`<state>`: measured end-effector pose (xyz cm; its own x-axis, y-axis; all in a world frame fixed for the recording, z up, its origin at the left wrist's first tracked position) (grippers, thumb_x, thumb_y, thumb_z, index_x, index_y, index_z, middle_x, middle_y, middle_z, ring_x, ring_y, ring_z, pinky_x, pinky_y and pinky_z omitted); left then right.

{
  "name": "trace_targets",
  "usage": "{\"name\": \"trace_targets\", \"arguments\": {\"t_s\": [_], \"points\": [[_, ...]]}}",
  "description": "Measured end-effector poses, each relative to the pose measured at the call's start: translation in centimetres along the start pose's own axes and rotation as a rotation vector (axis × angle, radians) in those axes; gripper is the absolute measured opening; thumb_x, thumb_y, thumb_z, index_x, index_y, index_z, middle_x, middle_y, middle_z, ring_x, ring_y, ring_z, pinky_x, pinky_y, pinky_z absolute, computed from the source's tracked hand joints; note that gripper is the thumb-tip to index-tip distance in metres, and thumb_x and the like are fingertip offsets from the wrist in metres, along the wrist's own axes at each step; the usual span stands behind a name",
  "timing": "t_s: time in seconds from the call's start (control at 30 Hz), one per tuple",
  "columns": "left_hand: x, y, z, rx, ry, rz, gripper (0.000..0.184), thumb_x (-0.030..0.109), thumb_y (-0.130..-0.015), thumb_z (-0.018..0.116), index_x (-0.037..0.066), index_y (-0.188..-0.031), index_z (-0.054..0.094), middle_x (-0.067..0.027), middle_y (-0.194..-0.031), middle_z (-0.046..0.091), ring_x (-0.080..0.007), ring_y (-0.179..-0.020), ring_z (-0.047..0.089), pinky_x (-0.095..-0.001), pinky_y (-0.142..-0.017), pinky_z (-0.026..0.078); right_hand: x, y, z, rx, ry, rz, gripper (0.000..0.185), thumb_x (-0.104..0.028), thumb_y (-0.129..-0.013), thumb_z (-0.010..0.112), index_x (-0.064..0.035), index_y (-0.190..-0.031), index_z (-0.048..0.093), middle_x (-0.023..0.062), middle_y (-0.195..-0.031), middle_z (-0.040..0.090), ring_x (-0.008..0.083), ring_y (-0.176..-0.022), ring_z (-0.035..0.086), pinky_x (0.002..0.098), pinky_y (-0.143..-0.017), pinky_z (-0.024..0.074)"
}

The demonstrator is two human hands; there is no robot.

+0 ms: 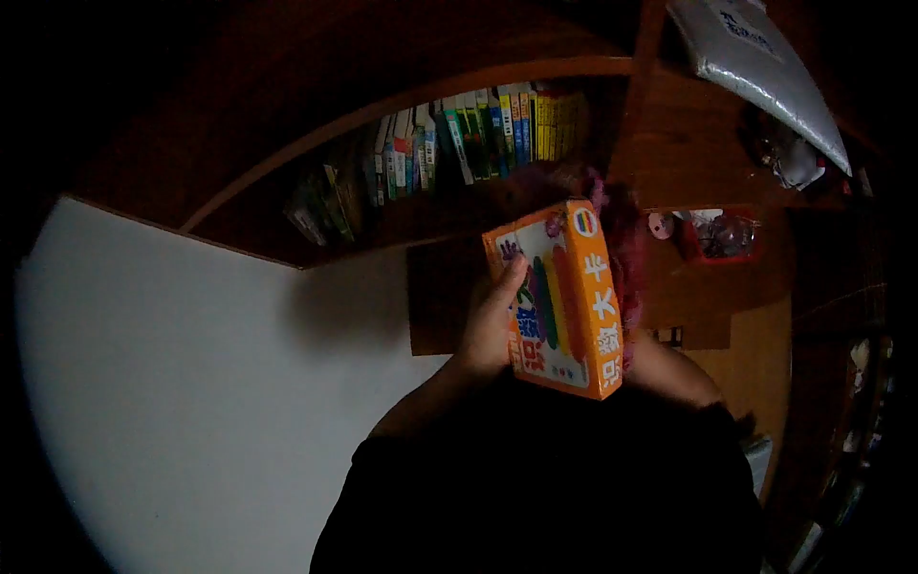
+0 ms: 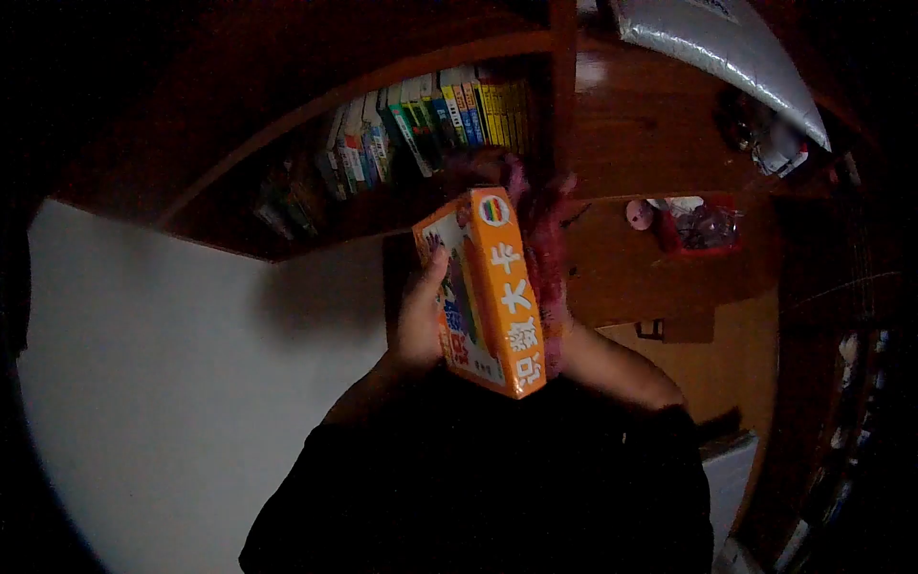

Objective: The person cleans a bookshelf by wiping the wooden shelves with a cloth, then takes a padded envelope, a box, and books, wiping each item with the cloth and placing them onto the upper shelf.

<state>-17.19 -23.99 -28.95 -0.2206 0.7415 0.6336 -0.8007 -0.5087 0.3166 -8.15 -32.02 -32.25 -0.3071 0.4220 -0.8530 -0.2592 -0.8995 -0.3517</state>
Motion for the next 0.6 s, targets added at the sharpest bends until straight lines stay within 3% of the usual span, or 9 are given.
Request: {"name": "trace_targets", "arguments": {"t_s": [0.07,0.17,0.23,0.33,0.43,0.53,0.6], "points": [[0.0,0.0,-0.2,0.008,-0.013,0.064,0.047,0.040,-0.093,0.046,0.008,-0.126,0.040,-0.0109,-0.115,0.056,-0.0218,-0.103,0.060,-0.0366,-0.084,0.052,0.5,0.5,0.5,-0.063,0.080,-0.023,0.074,-0.040,-0.087,0.059,-0.0065,-0.139,0.020,0.0109,-0.136,0.033,0.0210,-0.123,0.034,0.0356,-0.104,0.0279],[-0.2,0.0,0.0,0.050,0.006,0.190,0.050,0.042,-0.093,0.046,0.008,-0.129,0.037,-0.0125,-0.120,0.052,-0.0242,-0.107,0.057,-0.0408,-0.088,0.050,1.2,-0.2,0.3,0.011,-0.099,-0.006,0.077,-0.040,-0.086,0.060,-0.0069,-0.140,0.018,0.0112,-0.137,0.031,0.0217,-0.125,0.033,0.0361,-0.105,0.0265],[-0.1,0.1,0.6,-0.121,0.232,0.179,0.049,0.042,-0.095,0.039,0.011,-0.133,0.036,-0.0118,-0.130,0.045,-0.0242,-0.117,0.049,-0.0437,-0.098,0.041,1.7,-0.8,0.1,0.081,-0.296,0.024,0.079,-0.041,-0.085,0.061,-0.0071,-0.141,0.016,0.0113,-0.138,0.029,0.0221,-0.126,0.032,0.0365,-0.106,0.0256],[0.2,0.1,0.7,-0.017,0.211,0.268,0.051,0.047,-0.094,0.039,0.013,-0.132,0.037,-0.0108,-0.127,0.046,-0.0243,-0.117,0.047,-0.0446,-0.099,0.040,2.8,-0.9,-0.2,0.078,-0.504,0.043,0.082,-0.041,-0.084,0.062,-0.0075,-0.141,0.014,0.0116,-0.140,0.028,0.0228,-0.128,0.030,0.0370,-0.107,0.0243],[0.8,-0.3,-0.1,0.031,0.273,0.194,0.055,0.051,-0.092,0.040,0.014,-0.132,0.036,-0.0092,-0.119,0.049,-0.0237,-0.113,0.049,-0.0448,-0.098,0.040,4.2,0.0,0.1,-0.033,-0.545,-0.043,0.085,-0.041,-0.083,0.064,-0.0079,-0.142,0.012,0.0119,-0.142,0.026,0.0234,-0.130,0.028,0.0375,-0.108,0.0229],[1.6,0.1,0.7,0.047,0.237,0.157,0.058,0.054,-0.090,0.043,0.012,-0.130,0.037,-0.0082,-0.113,0.050,-0.0224,-0.110,0.050,-0.0407,-0.095,0.043,2.7,0.5,0.4,-0.011,-0.096,-0.379,0.075,-0.041,-0.084,0.063,-0.0100,-0.138,0.021,0.0141,-0.136,0.034,0.0254,-0.127,0.035,0.0408,-0.108,0.0265],[1.7,0.1,0.8,0.056,0.183,0.163,0.059,0.054,-0.090,0.043,0.012,-0.130,0.037,-0.0078,-0.114,0.050,-0.0220,-0.110,0.050,-0.0392,-0.093,0.044,0.6,0.8,0.4,-0.269,0.420,-0.133,0.081,-0.024,-0.077,0.073,-0.0064,-0.135,0.020,0.0148,-0.130,0.038,0.0252,-0.123,0.039,0.0413,-0.105,0.0305]]}}
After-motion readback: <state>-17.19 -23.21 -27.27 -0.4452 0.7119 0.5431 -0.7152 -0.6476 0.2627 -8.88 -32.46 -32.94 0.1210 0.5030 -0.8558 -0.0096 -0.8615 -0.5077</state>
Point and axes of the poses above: each hand's wrist, its own y-axis away from the middle knuckle, its own z-axis out of the palm, x = y × z, the point moved 2 cm from there along -y, towards the middle knuckle
